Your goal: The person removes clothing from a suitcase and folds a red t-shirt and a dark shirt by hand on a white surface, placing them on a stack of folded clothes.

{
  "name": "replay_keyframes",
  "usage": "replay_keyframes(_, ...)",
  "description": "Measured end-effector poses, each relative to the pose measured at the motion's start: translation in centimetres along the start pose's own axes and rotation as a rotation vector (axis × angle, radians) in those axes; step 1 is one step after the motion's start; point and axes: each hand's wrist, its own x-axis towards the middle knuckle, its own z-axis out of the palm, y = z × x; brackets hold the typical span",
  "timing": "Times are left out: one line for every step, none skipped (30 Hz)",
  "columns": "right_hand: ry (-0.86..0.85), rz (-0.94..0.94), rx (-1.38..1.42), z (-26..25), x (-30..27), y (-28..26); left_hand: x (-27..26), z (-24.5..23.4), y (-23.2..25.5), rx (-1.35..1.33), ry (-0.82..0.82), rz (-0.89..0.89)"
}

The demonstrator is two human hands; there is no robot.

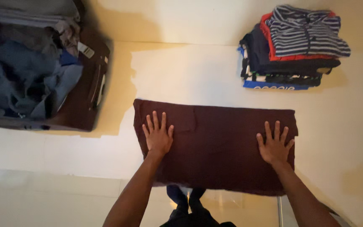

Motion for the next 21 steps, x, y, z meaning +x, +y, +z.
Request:
replay_keyframes(-0.010,0.002,-0.011,0.0,0.6,0.0,0.6,-0.2,0.0,0.017,-0.029,-0.011)
replay_keyframes(-0.007,0.002,-0.009,-0.1,1.4,0.0,1.5,-0.5,0.0,0.018,-0.026,-0.011)
replay_keyframes(-0.023,0.010,-0.015,-0.3,2.2,0.0,2.5,-0.8,0.1,0.012,-0.048,-0.008)
replay_keyframes(-0.038,0.018,-0.020,-0.5,2.9,0.0,3.5,-1.0,0.2,0.007,-0.071,-0.005)
replay_keyframes(-0.035,0.017,-0.020,-0.9,3.8,-0.1,4.7,-1.3,0.5,0.006,-0.068,-0.006)
replay_keyframes(-0.068,0.030,-0.016,-1.2,4.8,-0.3,5.9,-1.5,0.8,0.009,-0.092,-0.013)
replay_keyframes(-0.102,0.044,-0.013,-1.5,5.7,-0.3,7.0,-1.7,1.1,0.012,-0.118,-0.021)
replay_keyframes(-0.100,0.042,-0.014,-2.0,6.6,-0.3,8.0,-1.9,1.4,0.010,-0.116,-0.022)
replay_keyframes(-0.133,0.054,0.005,-2.3,7.4,-0.4,9.0,-2.1,1.6,0.002,-0.130,-0.015)
replay_keyframes(-0.167,0.066,0.024,-2.6,8.1,-0.5,9.8,-2.2,1.7,-0.006,-0.144,-0.008)
replay_keyframes(-0.166,0.066,0.025,-2.7,8.6,-0.5,10.3,-2.2,2.0,-0.005,-0.142,-0.008)
replay_keyframes(-0.166,0.068,0.025,-2.8,9.0,-0.5,10.7,-2.1,2.2,0.011,-0.169,-0.017)
replay_keyframes(-0.173,0.069,0.022,-2.8,9.0,-0.4,10.7,-1.9,2.2,0.025,-0.202,-0.030)
replay_keyframes(-0.177,0.069,0.020,-2.9,9.1,-0.4,11.0,-1.9,2.1,0.025,-0.207,-0.032)
replay_keyframes(-0.135,0.043,0.036,-2.8,8.9,-0.3,11.1,-1.7,1.7,-0.020,-0.135,0.011)
replay_keyframes(-0.093,0.017,0.052,-2.7,8.4,-0.2,10.6,-1.4,1.4,-0.064,-0.062,0.053)
replay_keyframes(-0.098,0.009,0.051,-2.8,7.5,0.1,9.6,-1.2,1.0,-0.064,-0.064,0.044)
replay_keyframes(0.078,-0.051,0.160,-2.8,6.0,0.5,7.9,-1.0,0.6,-0.104,0.229,0.116)
replay_keyframes(0.263,-0.108,0.273,-2.7,4.7,0.1,6.7,-1.1,0.0,-0.140,0.533,0.187)
replay_keyframes(0.266,-0.117,0.277,-2.5,3.0,-0.7,5.4,-1.2,-0.6,-0.246,0.558,0.091)
replay_keyframes(0.381,-0.196,0.243,-2.0,0.2,-1.2,3.2,-1.0,-1.0,-0.351,0.571,-0.012)
